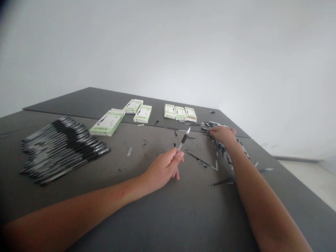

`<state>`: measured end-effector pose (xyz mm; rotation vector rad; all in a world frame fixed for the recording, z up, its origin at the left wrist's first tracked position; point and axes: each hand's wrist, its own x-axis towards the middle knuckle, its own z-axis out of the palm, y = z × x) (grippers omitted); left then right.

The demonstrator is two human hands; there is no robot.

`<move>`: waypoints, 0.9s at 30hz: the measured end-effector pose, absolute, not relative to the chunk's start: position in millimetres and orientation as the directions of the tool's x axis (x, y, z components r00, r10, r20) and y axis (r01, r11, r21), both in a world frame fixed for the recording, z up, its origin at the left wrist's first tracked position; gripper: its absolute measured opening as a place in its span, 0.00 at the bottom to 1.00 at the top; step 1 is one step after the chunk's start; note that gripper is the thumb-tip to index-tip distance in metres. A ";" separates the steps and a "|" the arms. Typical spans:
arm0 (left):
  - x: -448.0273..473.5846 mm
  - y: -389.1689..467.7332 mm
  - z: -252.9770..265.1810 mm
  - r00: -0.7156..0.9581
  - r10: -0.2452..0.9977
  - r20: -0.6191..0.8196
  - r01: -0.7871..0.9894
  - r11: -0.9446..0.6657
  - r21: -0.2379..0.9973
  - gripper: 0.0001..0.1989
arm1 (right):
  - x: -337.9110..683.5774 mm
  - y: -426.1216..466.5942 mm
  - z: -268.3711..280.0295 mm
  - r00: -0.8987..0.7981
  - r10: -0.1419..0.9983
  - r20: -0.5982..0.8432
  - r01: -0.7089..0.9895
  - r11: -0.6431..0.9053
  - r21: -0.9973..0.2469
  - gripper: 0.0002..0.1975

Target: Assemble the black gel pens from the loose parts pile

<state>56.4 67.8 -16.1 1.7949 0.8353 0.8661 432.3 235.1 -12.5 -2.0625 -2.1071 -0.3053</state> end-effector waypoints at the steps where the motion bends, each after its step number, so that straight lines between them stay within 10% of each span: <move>1: 56.3 67.8 -15.5 0.517 0.834 0.193 0.174 -0.323 0.930 0.19 | 433.1 235.2 -12.6 -0.013 0.966 0.258 1.000 0.006 0.031 0.19; 27: 56.3 68.1 -15.9 0.526 0.823 0.212 0.169 -0.345 0.923 0.19 | 424.6 227.2 6.3 0.072 0.958 0.277 0.991 -0.036 -0.131 0.14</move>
